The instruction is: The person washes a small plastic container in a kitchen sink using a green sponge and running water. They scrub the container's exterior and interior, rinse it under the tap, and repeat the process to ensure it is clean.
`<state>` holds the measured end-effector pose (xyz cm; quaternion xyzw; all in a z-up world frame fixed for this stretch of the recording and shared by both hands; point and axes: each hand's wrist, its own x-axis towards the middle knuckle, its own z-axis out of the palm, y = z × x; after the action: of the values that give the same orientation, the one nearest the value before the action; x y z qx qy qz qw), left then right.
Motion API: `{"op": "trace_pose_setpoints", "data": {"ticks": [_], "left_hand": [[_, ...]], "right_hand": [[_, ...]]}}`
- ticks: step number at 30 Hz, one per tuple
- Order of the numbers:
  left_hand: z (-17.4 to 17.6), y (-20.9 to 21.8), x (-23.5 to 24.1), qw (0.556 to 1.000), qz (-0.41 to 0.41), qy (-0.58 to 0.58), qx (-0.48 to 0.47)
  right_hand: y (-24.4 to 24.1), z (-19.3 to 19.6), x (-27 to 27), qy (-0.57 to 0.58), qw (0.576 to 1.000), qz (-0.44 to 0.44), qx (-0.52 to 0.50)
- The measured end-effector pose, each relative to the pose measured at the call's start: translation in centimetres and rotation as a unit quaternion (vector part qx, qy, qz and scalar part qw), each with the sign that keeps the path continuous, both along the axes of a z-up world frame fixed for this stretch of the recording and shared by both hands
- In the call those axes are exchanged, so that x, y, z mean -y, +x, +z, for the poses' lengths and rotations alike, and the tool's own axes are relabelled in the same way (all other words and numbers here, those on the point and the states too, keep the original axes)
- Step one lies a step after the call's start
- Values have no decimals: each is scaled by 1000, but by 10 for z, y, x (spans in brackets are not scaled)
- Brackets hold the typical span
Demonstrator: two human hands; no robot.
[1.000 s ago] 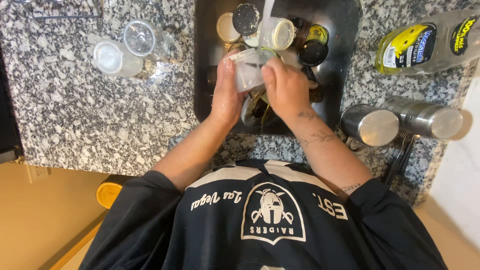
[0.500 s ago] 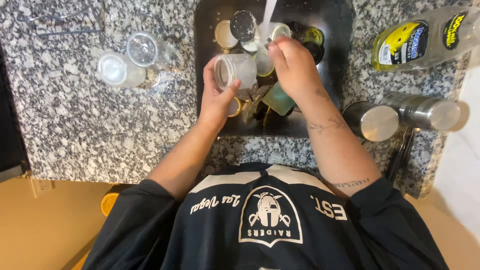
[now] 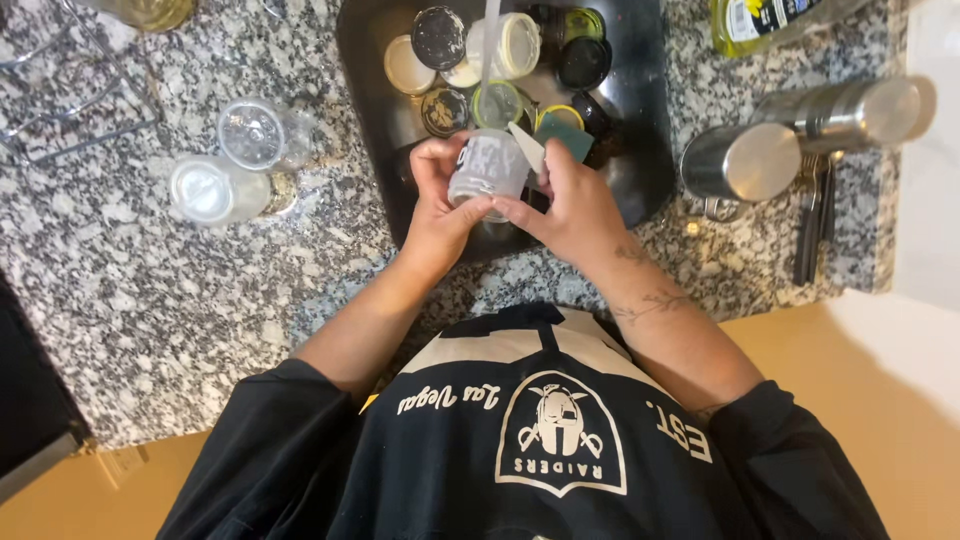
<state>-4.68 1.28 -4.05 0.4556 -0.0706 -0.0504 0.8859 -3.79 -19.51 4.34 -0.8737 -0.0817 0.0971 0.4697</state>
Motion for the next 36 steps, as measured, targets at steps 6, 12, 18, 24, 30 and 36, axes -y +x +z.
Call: {"op": "trace_pose_setpoints", "data": {"ticks": [6,12,18,24,30,36], "left_hand": [[16,-7,-18,990,-137,24,-17],[8,-11,-12,984,-162,-34,-70],[0,-14,-12,982,-164,-17,-91],[-7,-9,-13,984,-153,-29,-82],[1,-9,-11,985,-151,-26,-82],[-9,-7,-11,987,-142,-9,-69]], "right_hand": [[-9,37,-7,-80,996,31,-4],[-8,28,-4,-154,987,40,28],[-14,18,-2,-185,980,70,29],[-4,13,-1,-163,985,52,3],[-10,18,-3,-163,984,62,42],[-3,14,1,-154,986,57,-9]]}}
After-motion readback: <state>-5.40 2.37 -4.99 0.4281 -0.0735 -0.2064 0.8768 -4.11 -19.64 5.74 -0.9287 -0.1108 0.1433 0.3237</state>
